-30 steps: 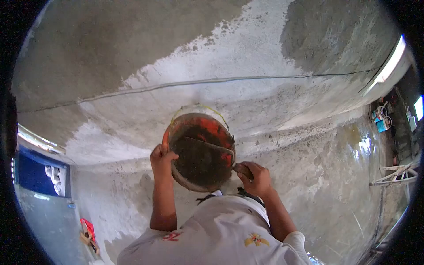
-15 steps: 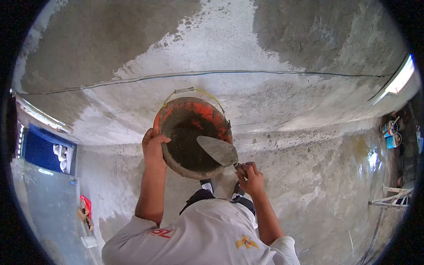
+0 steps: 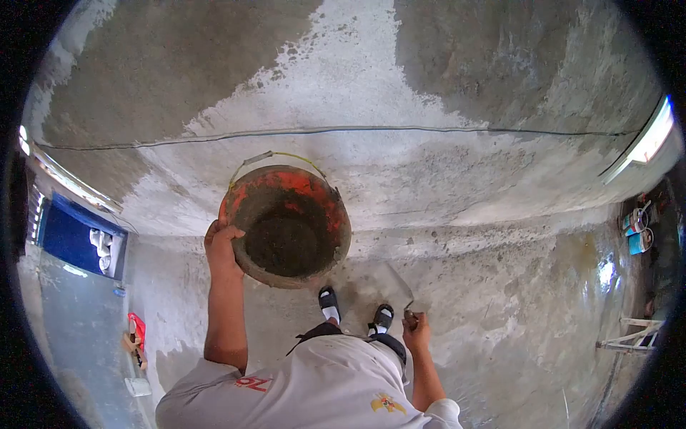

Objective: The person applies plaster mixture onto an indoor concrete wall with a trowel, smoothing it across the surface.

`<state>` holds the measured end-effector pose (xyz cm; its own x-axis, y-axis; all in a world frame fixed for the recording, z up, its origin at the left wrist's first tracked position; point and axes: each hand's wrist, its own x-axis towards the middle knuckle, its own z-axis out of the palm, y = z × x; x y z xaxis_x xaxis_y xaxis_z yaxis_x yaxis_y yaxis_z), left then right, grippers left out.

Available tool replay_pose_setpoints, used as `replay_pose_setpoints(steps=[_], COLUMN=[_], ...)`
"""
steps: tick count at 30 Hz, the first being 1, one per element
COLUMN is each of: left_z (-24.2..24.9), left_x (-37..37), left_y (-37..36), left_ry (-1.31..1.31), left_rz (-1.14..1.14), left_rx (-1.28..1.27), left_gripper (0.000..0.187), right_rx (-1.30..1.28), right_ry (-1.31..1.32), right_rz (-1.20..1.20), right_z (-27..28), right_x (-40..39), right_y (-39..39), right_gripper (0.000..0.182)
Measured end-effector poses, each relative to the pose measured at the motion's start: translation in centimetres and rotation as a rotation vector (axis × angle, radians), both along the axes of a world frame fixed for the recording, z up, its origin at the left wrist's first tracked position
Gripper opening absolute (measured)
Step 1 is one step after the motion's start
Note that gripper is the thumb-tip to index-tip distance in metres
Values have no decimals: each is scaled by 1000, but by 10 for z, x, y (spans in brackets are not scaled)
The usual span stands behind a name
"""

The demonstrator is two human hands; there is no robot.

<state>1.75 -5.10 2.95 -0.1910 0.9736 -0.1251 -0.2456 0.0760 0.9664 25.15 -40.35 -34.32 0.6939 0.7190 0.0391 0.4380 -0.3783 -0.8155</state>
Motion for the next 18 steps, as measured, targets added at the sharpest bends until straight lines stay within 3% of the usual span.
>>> replay_pose_setpoints(steps=[1,3,4,7,11,13,15,18], left_z=[-3,-1,-1,-2,-9,-8,0,15], left_x=[-5,-3,-1,11,24,32,44,51], left_y=[2,2,2,4,9,11,9,10], left_ry=[-36,-60,-50,-48,-85,-75,-72,33], left_rz=[-8,-30,-33,-63,-122,-133,-126,-66], left_rx=[-8,-12,6,40,33,38,44,8], left_gripper=[28,27,26,22,23,23,23,22], right_rx=[0,99,252,387,333,280,353,222], right_ry=[-7,661,799,943,1083,1094,1154,1280], right_rz=[-1,-108,-40,276,604,628,543,360], right_z=[8,64,87,177,223,187,140,46], right_x=[7,24,31,49,49,47,40,33], right_y=[4,24,37,83,131,144,138,101], right_gripper=[27,21,21,41,54,56,57,56])
